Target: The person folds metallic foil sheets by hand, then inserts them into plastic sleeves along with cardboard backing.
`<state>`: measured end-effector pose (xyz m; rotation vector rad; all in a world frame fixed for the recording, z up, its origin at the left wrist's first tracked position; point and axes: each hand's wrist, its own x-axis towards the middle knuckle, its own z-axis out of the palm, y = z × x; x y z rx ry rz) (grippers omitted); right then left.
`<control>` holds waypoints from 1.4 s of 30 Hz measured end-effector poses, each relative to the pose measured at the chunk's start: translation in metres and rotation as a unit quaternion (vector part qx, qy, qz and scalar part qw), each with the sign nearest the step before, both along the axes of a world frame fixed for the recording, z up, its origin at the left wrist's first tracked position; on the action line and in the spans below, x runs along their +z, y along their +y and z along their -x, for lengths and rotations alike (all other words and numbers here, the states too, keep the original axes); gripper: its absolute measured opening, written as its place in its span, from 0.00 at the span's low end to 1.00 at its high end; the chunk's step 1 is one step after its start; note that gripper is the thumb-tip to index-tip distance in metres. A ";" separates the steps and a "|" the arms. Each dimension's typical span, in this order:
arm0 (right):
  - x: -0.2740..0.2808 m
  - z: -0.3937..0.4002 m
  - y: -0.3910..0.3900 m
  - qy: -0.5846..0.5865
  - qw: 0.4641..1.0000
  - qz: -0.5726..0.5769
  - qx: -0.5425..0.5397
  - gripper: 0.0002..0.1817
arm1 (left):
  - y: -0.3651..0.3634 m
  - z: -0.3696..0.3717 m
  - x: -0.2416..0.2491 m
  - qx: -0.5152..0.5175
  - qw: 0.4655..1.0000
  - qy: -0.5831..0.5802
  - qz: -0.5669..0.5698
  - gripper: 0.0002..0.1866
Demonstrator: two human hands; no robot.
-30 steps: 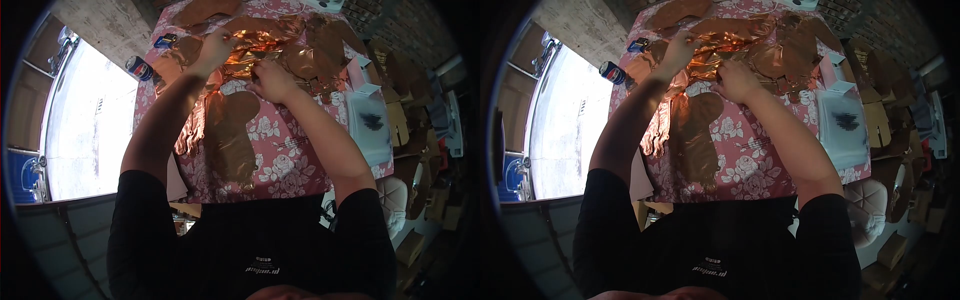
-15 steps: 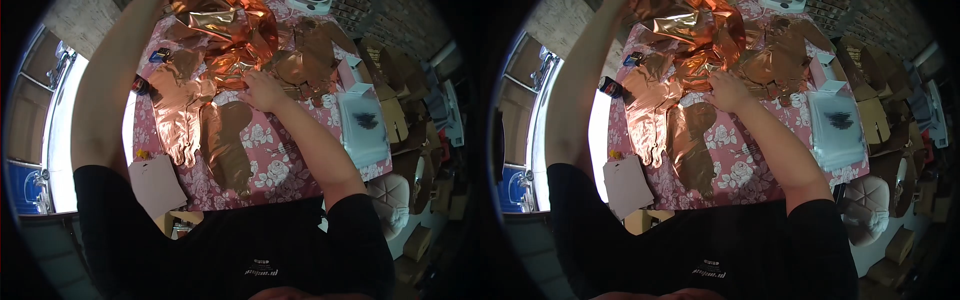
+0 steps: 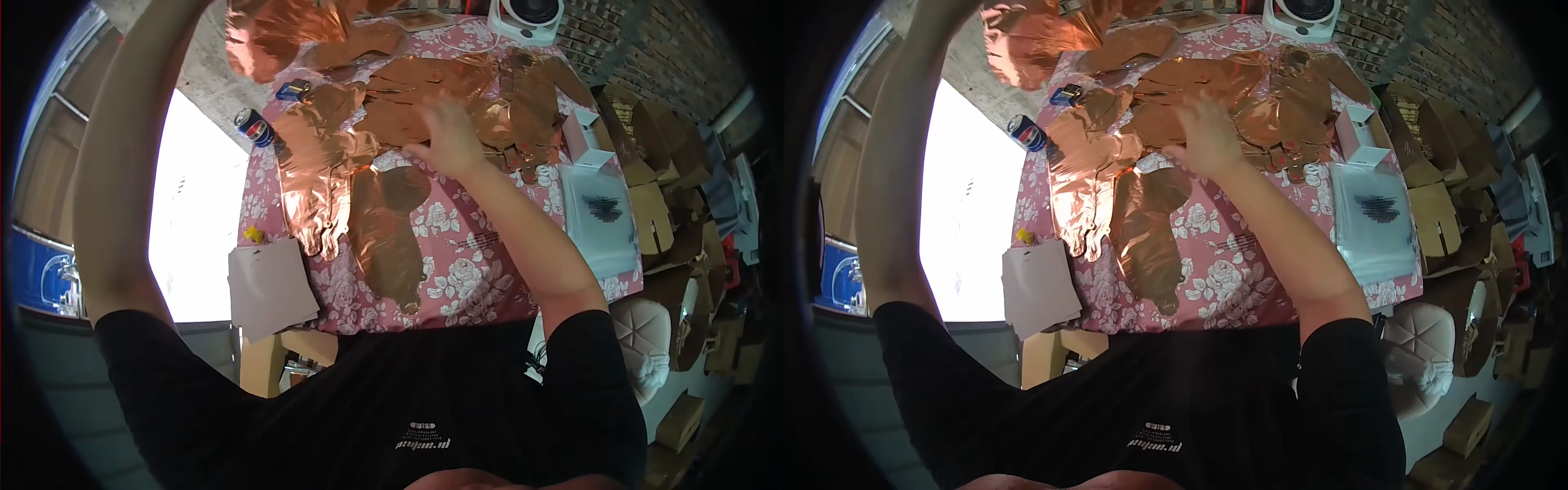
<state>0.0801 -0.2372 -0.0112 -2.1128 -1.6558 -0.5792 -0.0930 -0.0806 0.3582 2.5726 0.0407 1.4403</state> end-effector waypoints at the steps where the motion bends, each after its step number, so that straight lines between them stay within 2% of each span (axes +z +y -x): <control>1: 0.021 0.007 -0.002 0.094 0.990 -0.108 -0.008 0.44 | -0.009 0.012 -0.006 0.005 1.000 -0.001 -0.001 0.03; 2: 0.041 0.014 -0.003 0.187 0.959 -0.213 -0.016 0.47 | -0.016 0.024 -0.011 -0.014 0.999 0.031 0.040 0.03; 3: 0.058 0.019 -0.005 0.187 0.959 -0.212 -0.012 0.47 | -0.020 0.031 -0.014 -0.034 0.994 0.065 0.083 0.04; 4: 0.075 0.024 -0.006 0.268 0.922 -0.280 -0.001 0.49 | -0.011 0.042 -0.012 -0.073 0.985 0.127 0.093 0.06; 5: 0.090 0.028 -0.009 0.346 0.872 -0.344 0.008 0.51 | -0.018 0.051 -0.013 -0.071 0.985 0.128 0.093 0.06; 6: 0.107 0.031 -0.012 0.346 0.872 -0.345 0.009 0.51 | -0.032 0.063 -0.016 -0.077 0.978 0.154 0.116 0.08; 8: 0.131 0.038 -0.017 0.261 0.885 -0.358 0.145 0.48 | -0.044 0.080 -0.022 -0.096 0.973 0.163 0.134 0.06; 9: 0.125 0.035 -0.012 0.262 0.885 -0.358 0.145 0.48 | -0.024 0.087 -0.027 -0.096 0.973 0.164 0.134 0.06; 10: 0.114 0.031 -0.004 0.284 0.892 -0.278 0.215 0.43 | 0.012 0.096 -0.033 -0.109 0.972 0.171 0.119 0.09; 11: 0.107 0.031 -0.001 0.303 0.889 -0.194 0.282 0.38 | 0.037 0.102 -0.038 -0.123 0.971 0.178 0.104 0.16; 12: 0.118 0.056 -0.021 0.495 0.806 -0.098 0.310 0.22 | 0.041 0.103 -0.041 -0.139 0.970 0.176 0.098 0.14; 13: 0.110 0.061 -0.027 0.497 0.805 -0.098 0.308 0.22 | 0.044 0.104 -0.046 -0.140 0.969 0.178 0.100 0.14; 15: 0.094 0.071 -0.043 0.579 0.778 0.015 0.242 0.11 | 0.048 0.104 -0.056 -0.131 0.968 0.158 0.147 0.16; 16: 0.086 0.075 -0.059 0.584 0.776 0.016 0.237 0.11 | 0.054 0.106 -0.059 -0.133 0.966 0.162 0.152 0.16; 18: 0.084 0.091 -0.101 0.647 0.746 0.011 0.157 0.10 | 0.067 0.105 -0.062 0.024 0.947 0.263 0.184 0.17; 20: 0.063 0.100 -0.135 0.633 0.761 -0.057 0.128 0.11 | 0.073 0.091 -0.094 0.007 0.952 0.247 0.183 0.17; 22: 0.070 0.106 -0.177 0.714 0.699 0.011 0.034 0.12 | 0.070 0.069 -0.136 -0.026 0.962 0.210 0.171 0.18; 23: 0.062 0.107 -0.193 0.715 0.698 0.011 0.032 0.12 | 0.062 0.059 -0.147 -0.042 0.967 0.191 0.165 0.18; 24: 0.048 0.108 -0.207 0.718 0.696 0.005 0.012 0.13 | 0.024 0.057 -0.156 0.024 0.959 0.223 0.175 0.16; 25: 0.036 0.106 -0.219 0.719 0.695 -0.001 -0.011 0.13 | 0.022 0.044 -0.177 -0.016 0.906 0.299 0.299 0.16; 26: 0.026 0.104 -0.231 0.719 0.694 -0.003 -0.017 0.13 | 0.043 0.024 -0.227 -0.134 0.877 0.267 0.375 0.11; 28: 0.014 0.099 -0.252 0.696 0.715 0.030 -0.062 0.11 | 0.049 -0.003 -0.282 -0.178 0.877 0.311 0.320 0.14; 31: 0.018 0.104 -0.264 0.698 0.705 0.017 -0.121 0.11 | 0.040 -0.034 -0.336 -0.163 0.861 0.344 0.337 0.13; 32: 0.010 0.105 -0.259 0.675 0.729 -0.016 -0.112 0.12 | 0.032 -0.040 -0.346 -0.165 0.859 0.346 0.340 0.13; 33: 0.009 0.106 -0.263 0.676 0.728 -0.016 -0.115 0.12 | 0.024 -0.046 -0.353 -0.146 0.863 0.372 0.310 0.13; 35: 0.018 0.113 -0.267 0.453 0.856 0.116 -0.220 0.15 | 0.015 -0.056 -0.364 -0.130 0.865 0.398 0.278 0.12; 36: 0.017 0.113 -0.266 0.482 0.826 0.142 -0.257 0.19 | 0.011 -0.060 -0.369 -0.095 0.875 0.405 0.247 0.12; 37: 0.015 0.115 -0.268 0.484 0.823 0.141 -0.261 0.19 | 0.007 -0.063 -0.375 -0.060 0.883 0.412 0.215 0.12; 38: 0.012 0.117 -0.270 0.444 0.845 0.148 -0.258 0.19 | 0.005 -0.064 -0.380 -0.086 0.913 0.350 0.193 0.13; 39: 0.010 0.119 -0.271 0.404 0.865 0.155 -0.253 0.19 | 0.006 -0.067 -0.383 -0.089 0.911 0.353 0.193 0.13; 40: 0.011 0.120 -0.272 0.406 0.864 0.156 -0.254 0.19 | 0.008 -0.069 -0.384 -0.094 0.905 0.348 0.225 0.15; 42: 0.015 0.120 -0.271 0.466 0.834 0.122 -0.268 0.15 | 0.007 -0.070 -0.381 -0.097 0.897 0.345 0.259 0.18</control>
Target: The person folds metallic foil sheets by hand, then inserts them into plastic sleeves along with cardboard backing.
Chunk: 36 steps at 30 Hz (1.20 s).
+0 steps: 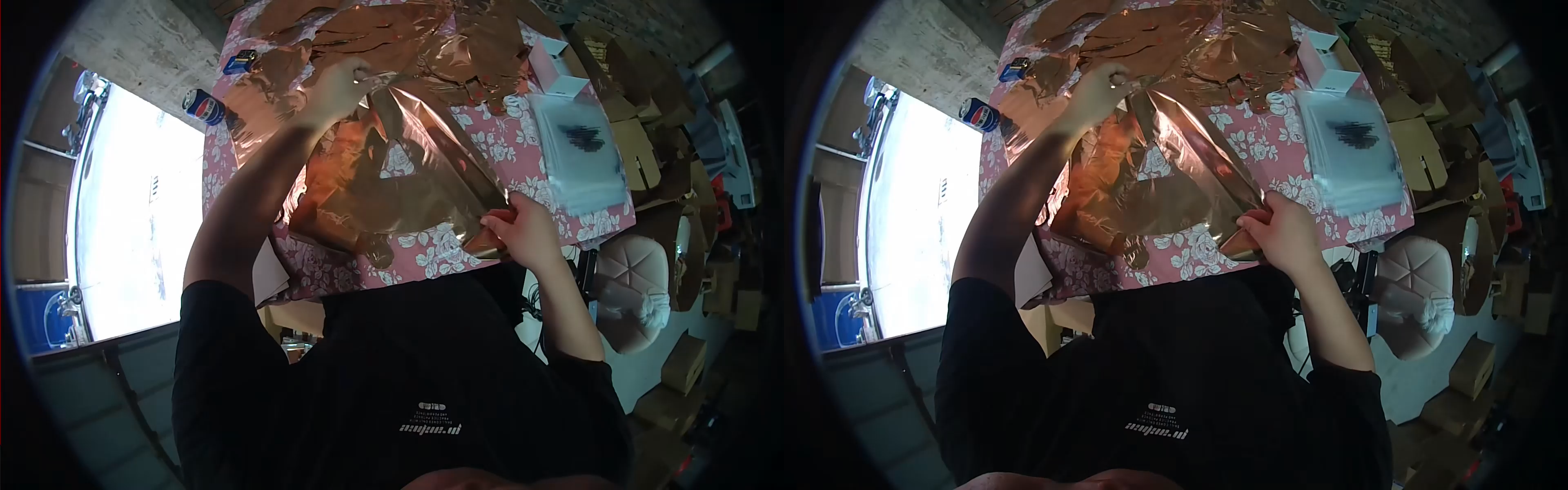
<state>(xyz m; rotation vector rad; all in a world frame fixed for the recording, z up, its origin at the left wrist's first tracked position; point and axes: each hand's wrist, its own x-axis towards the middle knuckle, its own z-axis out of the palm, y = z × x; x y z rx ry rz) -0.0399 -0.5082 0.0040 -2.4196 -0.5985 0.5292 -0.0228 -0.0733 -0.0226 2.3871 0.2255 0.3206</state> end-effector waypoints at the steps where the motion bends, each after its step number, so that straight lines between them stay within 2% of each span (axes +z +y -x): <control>1: -0.007 -0.002 -0.002 0.004 1.000 0.000 0.002 0.15 | -0.001 0.002 0.001 0.023 0.998 0.006 0.054 0.23; 2: -0.020 -0.007 -0.006 0.015 0.998 -0.055 -0.020 0.14 | -0.001 0.003 0.000 0.047 0.993 0.013 0.108 0.27; 3: -0.032 -0.010 -0.010 0.025 0.993 -0.111 -0.043 0.13 | 0.001 0.007 -0.005 0.048 0.993 0.016 0.107 0.27; 4: -0.042 -0.012 -0.012 0.027 0.988 -0.144 -0.047 0.14 | 0.004 0.015 -0.011 0.050 0.993 -0.085 -0.066 0.30; 5: -0.042 -0.012 -0.013 0.030 0.988 -0.144 -0.048 0.14 | 0.007 0.025 -0.015 0.048 0.953 -0.182 -0.238 0.33; 8: -0.046 -0.013 -0.017 0.008 0.991 -0.124 -0.045 0.12 | 0.000 0.077 0.000 0.029 0.943 -0.197 -0.267 0.32; 9: -0.052 -0.015 -0.020 0.086 0.977 -0.182 -0.062 0.10 | -0.012 0.092 0.017 0.050 0.976 -0.018 -0.212 0.31; 10: -0.057 -0.015 -0.022 0.164 0.954 -0.239 -0.078 0.07 | -0.026 0.109 0.035 0.071 0.973 0.163 -0.148 0.31; 11: -0.051 -0.015 -0.022 0.167 0.953 -0.239 -0.078 0.07 | -0.038 0.123 0.046 0.071 0.972 0.165 -0.149 0.31; 13: -0.032 -0.015 -0.023 0.346 0.860 -0.351 -0.133 0.05 | -0.059 0.150 0.057 0.086 0.954 0.280 -0.064 0.30; 14: -0.050 -0.017 -0.023 0.344 0.834 -0.405 -0.145 0.07 | -0.061 0.162 0.059 0.089 0.953 0.281 -0.064 0.30; 16: -0.050 -0.021 -0.025 0.372 0.813 -0.418 -0.162 0.07 | -0.055 0.186 0.063 0.055 0.957 0.283 0.040 0.33; 18: -0.046 -0.024 -0.024 0.430 0.759 -0.454 -0.178 0.07 | -0.053 0.204 0.056 0.042 0.961 0.270 0.036 0.35; 19: -0.042 -0.023 -0.021 0.430 0.760 -0.453 -0.177 0.07 | -0.053 0.211 0.052 0.029 0.966 0.256 0.031 0.37; 21: -0.036 -0.020 -0.014 0.455 0.725 -0.477 -0.198 0.07 | -0.065 0.215 0.059 0.044 0.952 0.298 0.056 0.39; 23: -0.034 -0.020 -0.013 0.458 0.732 -0.470 -0.182 0.07 | -0.069 0.219 0.054 -0.020 0.966 0.223 0.129 0.38; 25: -0.037 -0.019 -0.015 0.461 0.739 -0.463 -0.166 0.08 | -0.070 0.215 0.066 0.003 0.958 0.234 0.164 0.37; 27: -0.045 -0.018 -0.016 0.390 0.798 -0.435 -0.148 0.07 | -0.065 0.207 0.075 0.096 0.939 0.203 0.259 0.36; 28: -0.048 -0.016 -0.016 0.390 0.798 -0.435 -0.148 0.07 | -0.058 0.206 0.078 0.097 0.949 0.178 0.243 0.33; 30: -0.043 -0.009 -0.009 0.213 0.893 -0.377 -0.122 0.09 | -0.042 0.204 0.074 0.098 0.952 0.169 0.237 0.32; 31: -0.042 -0.008 -0.010 0.212 0.893 -0.378 -0.123 0.09 | -0.035 0.203 0.071 0.099 0.955 0.160 0.230 0.31; 32: -0.041 -0.006 -0.011 0.093 0.951 -0.277 -0.100 0.11 | -0.030 0.202 0.067 0.100 0.963 0.173 0.183 0.29; 33: -0.037 -0.004 -0.012 -0.030 0.982 -0.169 -0.075 0.13 | -0.025 0.204 0.058 0.097 0.963 0.171 0.182 0.29; 34: -0.030 0.001 -0.011 -0.099 0.988 -0.106 -0.061 0.17 | -0.021 0.207 0.046 0.095 0.961 0.187 0.178 0.28; 36: -0.031 0.003 -0.011 -0.109 0.989 -0.085 -0.059 0.18 | -0.027 0.205 0.044 0.085 0.956 0.235 0.156 0.26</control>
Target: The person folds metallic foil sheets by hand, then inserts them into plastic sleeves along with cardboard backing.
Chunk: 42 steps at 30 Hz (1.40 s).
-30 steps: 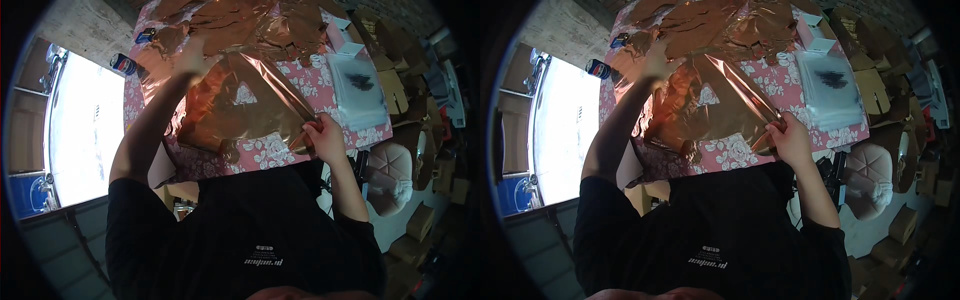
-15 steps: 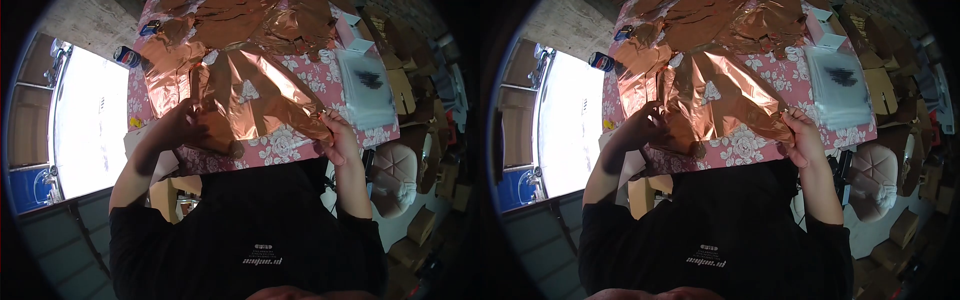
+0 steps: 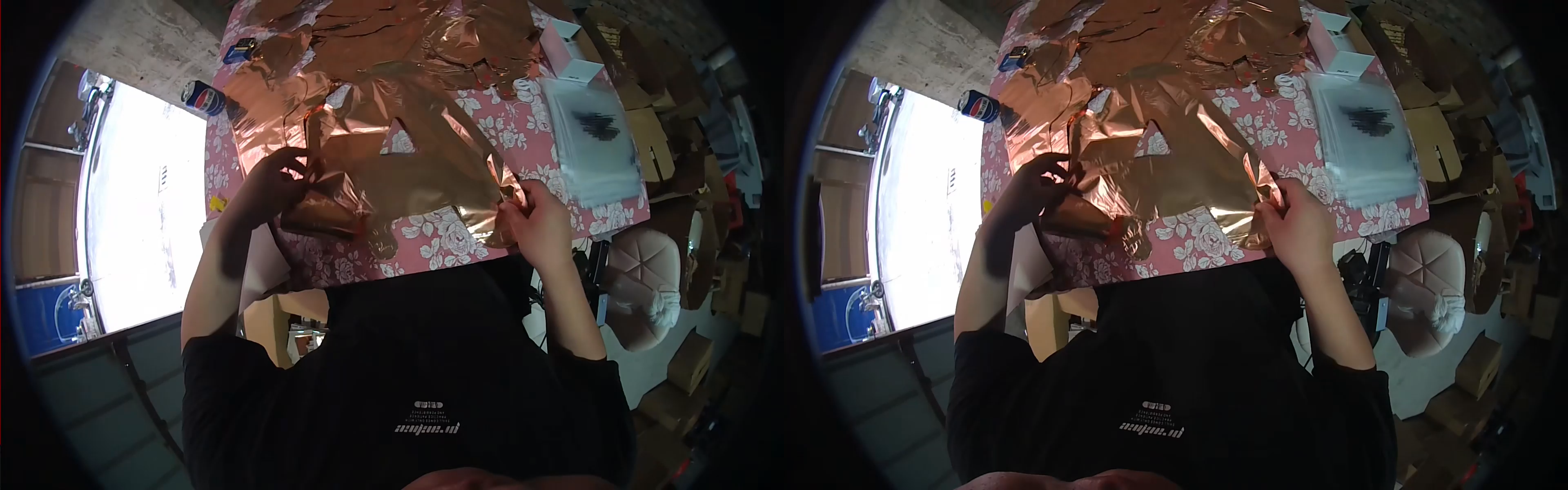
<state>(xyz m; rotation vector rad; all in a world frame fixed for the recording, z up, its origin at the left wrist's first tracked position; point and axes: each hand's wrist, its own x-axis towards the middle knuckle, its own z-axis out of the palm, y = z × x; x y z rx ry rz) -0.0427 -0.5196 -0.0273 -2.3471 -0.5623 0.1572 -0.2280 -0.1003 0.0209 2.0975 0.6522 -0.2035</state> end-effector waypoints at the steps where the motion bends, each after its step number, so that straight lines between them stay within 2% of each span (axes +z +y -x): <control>1: -0.001 0.001 0.000 -0.006 1.000 0.022 0.004 0.19 | 0.000 0.000 -0.004 -0.003 1.000 0.001 0.001 0.26; 5: 0.005 0.003 -0.001 -0.029 0.998 0.057 -0.008 0.22 | -0.010 -0.011 0.008 0.057 0.995 0.076 0.039 0.26; 6: 0.006 0.002 -0.001 -0.027 0.998 0.057 -0.009 0.22 | -0.001 -0.012 0.006 -0.017 0.995 0.007 -0.101 0.27; 7: 0.008 0.002 -0.001 -0.015 0.998 0.059 -0.010 0.23 | 0.005 -0.016 0.005 -0.090 0.965 -0.063 -0.236 0.28; 8: 0.008 0.002 -0.001 -0.002 0.998 0.061 -0.010 0.24 | 0.005 -0.026 0.008 -0.042 0.981 -0.081 -0.170 0.28; 9: 0.007 0.001 -0.002 0.000 0.998 0.061 -0.009 0.24 | 0.005 -0.035 0.016 -0.031 0.982 -0.073 -0.174 0.27; 11: 0.004 0.000 -0.003 -0.034 0.998 0.047 0.001 0.26 | 0.007 -0.054 0.019 -0.074 0.963 -0.153 -0.208 0.28; 14: 0.004 0.001 -0.004 -0.082 0.996 0.046 0.004 0.28 | -0.018 -0.088 0.019 -0.114 0.945 -0.168 -0.256 0.25; 15: 0.005 0.001 -0.004 -0.082 0.996 0.046 0.002 0.28 | -0.021 -0.103 0.010 -0.143 0.932 -0.211 -0.257 0.24; 18: 0.014 0.002 -0.002 -0.106 0.991 0.077 -0.019 0.29 | -0.032 -0.160 -0.010 -0.194 0.928 -0.227 -0.222 0.25; 20: 0.023 0.001 0.000 -0.144 0.989 0.033 -0.003 0.27 | -0.043 -0.207 -0.016 -0.266 0.828 -0.341 -0.358 0.29; 21: 0.027 -0.003 0.002 -0.146 0.989 0.032 -0.007 0.27 | -0.045 -0.228 -0.017 -0.269 0.825 -0.344 -0.358 0.29; 23: 0.035 -0.017 0.008 -0.201 0.977 -0.005 0.064 0.25 | -0.047 -0.269 -0.019 -0.308 0.811 -0.353 -0.351 0.35; 25: 0.041 -0.035 0.016 -0.189 0.979 -0.025 0.077 0.22 | -0.041 -0.309 -0.042 -0.315 0.793 -0.360 -0.378 0.34; 27: 0.044 -0.056 0.024 -0.192 0.972 -0.020 0.131 0.20 | -0.045 -0.331 -0.035 -0.320 0.774 -0.364 -0.407 0.34; 29: 0.049 -0.080 0.034 -0.193 0.972 -0.013 0.134 0.20 | -0.045 -0.350 -0.023 -0.400 0.835 -0.150 -0.347 0.27; 30: 0.050 -0.093 0.039 -0.190 0.972 -0.005 0.141 0.19 | -0.040 -0.357 -0.025 -0.402 0.833 -0.151 -0.348 0.27; 32: 0.048 -0.120 0.046 -0.202 0.969 0.012 0.144 0.18 | -0.029 -0.366 -0.030 -0.431 0.805 -0.205 -0.353 0.21; 33: 0.049 -0.132 0.050 -0.199 0.970 0.012 0.142 0.18 | -0.030 -0.369 -0.028 -0.433 0.805 -0.203 -0.351 0.21; 35: 0.049 -0.158 0.060 -0.190 0.973 0.013 0.131 0.17 | -0.031 -0.374 -0.022 -0.413 0.826 -0.194 -0.332 0.13; 39: 0.035 -0.206 0.083 -0.182 0.973 0.037 0.140 0.19 | -0.032 -0.417 0.009 -0.394 0.835 -0.182 -0.337 0.12; 42: 0.016 -0.222 0.102 -0.224 0.964 0.042 0.137 0.22 | -0.024 -0.476 0.057 -0.213 0.774 -0.381 -0.459 0.10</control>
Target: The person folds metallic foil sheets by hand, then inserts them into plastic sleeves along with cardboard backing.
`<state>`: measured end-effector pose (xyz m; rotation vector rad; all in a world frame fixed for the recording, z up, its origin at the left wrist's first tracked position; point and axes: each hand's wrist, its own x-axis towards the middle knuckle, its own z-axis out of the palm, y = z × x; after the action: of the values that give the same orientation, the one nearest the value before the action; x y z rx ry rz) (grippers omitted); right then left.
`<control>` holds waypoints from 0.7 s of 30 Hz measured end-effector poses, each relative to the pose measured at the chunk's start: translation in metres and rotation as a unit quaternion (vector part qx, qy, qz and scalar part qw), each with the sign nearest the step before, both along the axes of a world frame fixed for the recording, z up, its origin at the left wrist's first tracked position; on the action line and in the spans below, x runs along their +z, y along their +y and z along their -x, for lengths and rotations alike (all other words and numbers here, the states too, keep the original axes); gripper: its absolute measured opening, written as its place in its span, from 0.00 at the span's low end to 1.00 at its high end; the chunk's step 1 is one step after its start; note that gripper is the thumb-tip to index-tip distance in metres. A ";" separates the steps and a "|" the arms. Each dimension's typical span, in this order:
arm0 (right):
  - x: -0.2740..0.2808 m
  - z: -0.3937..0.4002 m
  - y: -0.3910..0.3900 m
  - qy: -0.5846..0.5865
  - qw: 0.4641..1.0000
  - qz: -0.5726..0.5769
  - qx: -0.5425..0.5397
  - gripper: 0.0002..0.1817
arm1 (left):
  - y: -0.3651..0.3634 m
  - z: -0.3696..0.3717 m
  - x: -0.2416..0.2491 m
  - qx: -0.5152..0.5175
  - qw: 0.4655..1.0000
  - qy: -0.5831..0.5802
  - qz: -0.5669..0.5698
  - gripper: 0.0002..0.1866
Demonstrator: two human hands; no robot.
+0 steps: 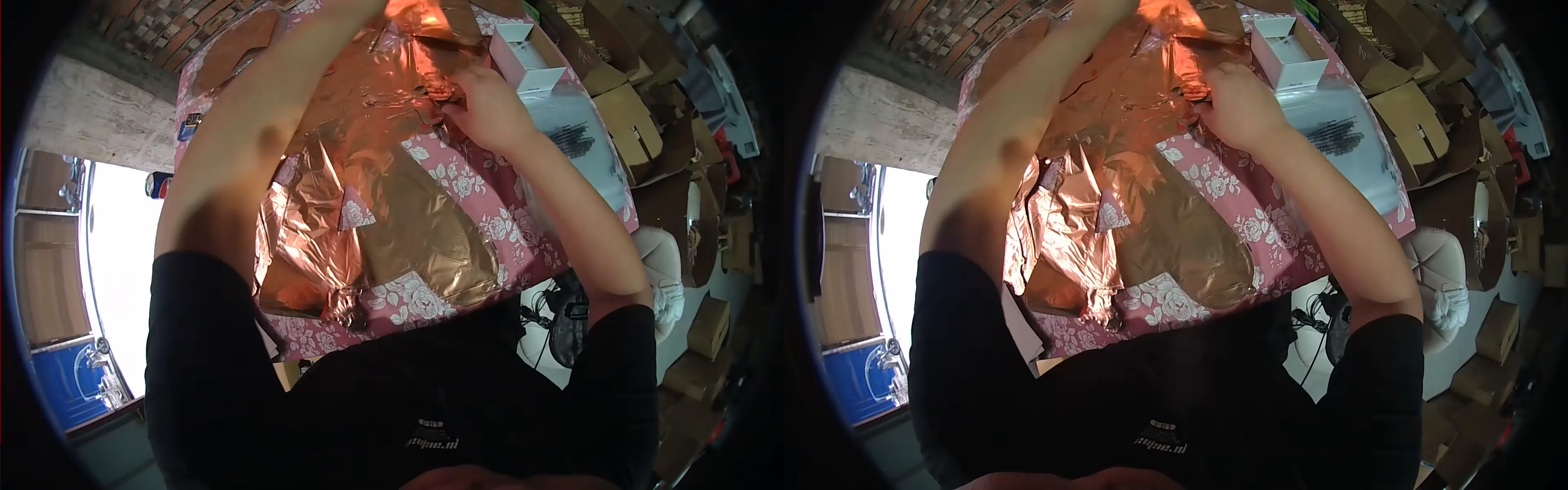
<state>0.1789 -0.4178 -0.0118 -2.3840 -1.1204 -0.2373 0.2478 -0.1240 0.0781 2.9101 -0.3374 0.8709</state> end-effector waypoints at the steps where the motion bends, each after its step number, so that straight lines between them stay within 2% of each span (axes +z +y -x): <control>1: -0.010 -0.004 0.005 -0.002 1.000 0.000 0.000 0.22 | 0.001 -0.016 0.014 0.029 0.995 -0.099 -0.005 0.11; 2: -0.019 -0.006 0.009 -0.036 0.999 -0.009 0.013 0.24 | -0.003 -0.025 0.021 0.055 0.979 -0.198 -0.011 0.12; 3: -0.027 -0.010 0.009 -0.070 0.997 -0.018 0.024 0.25 | -0.011 -0.029 0.018 0.053 0.978 -0.199 -0.010 0.12; 4: -0.024 -0.012 0.008 -0.071 0.997 -0.018 0.020 0.25 | -0.023 -0.029 0.011 0.015 0.939 -0.343 -0.010 0.16; 5: -0.020 -0.010 0.006 -0.016 0.999 0.029 0.025 0.25 | -0.041 -0.015 0.013 -0.025 0.878 -0.477 -0.009 0.21; 6: -0.017 -0.007 0.004 0.040 0.996 0.075 0.031 0.25 | -0.055 0.012 0.008 -0.015 0.945 -0.327 0.007 0.27; 7: -0.016 -0.006 0.002 0.044 0.996 0.072 0.027 0.25 | -0.060 0.029 -0.006 -0.020 0.946 -0.323 0.006 0.27; 8: -0.015 -0.006 0.000 0.054 0.996 0.071 0.028 0.26 | -0.056 0.043 -0.032 -0.052 0.991 -0.110 0.048 0.20; 9: -0.016 -0.006 -0.001 0.063 0.995 0.072 0.030 0.26 | -0.054 0.058 -0.047 -0.079 0.987 0.110 0.087 0.15; 11: -0.019 -0.010 -0.004 0.050 0.996 0.069 0.035 0.26 | -0.062 0.099 -0.055 -0.089 0.971 0.218 0.039 0.15; 12: -0.020 -0.010 -0.004 0.035 0.996 0.067 0.043 0.26 | -0.054 0.101 -0.068 -0.085 0.971 0.220 0.041 0.15; 14: -0.019 -0.009 -0.003 0.046 0.996 0.068 0.042 0.25 | -0.036 0.100 -0.097 -0.257 0.964 0.058 -0.026 0.22; 18: -0.018 -0.014 -0.004 0.064 0.995 0.043 0.056 0.22 | -0.031 0.085 -0.111 -0.228 0.969 0.096 -0.020 0.19; 19: -0.019 -0.014 -0.005 0.064 0.995 0.043 0.055 0.22 | -0.032 0.084 -0.112 -0.200 0.969 0.138 -0.043 0.19; 21: -0.015 -0.013 -0.005 0.032 0.998 -0.021 0.041 0.20 | -0.044 0.085 -0.099 -0.173 0.966 0.182 -0.067 0.18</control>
<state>0.1916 -0.4228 -0.0272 -2.2869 -1.1679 -0.1535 0.1623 -0.1675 -0.0214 2.9122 -0.8603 0.2653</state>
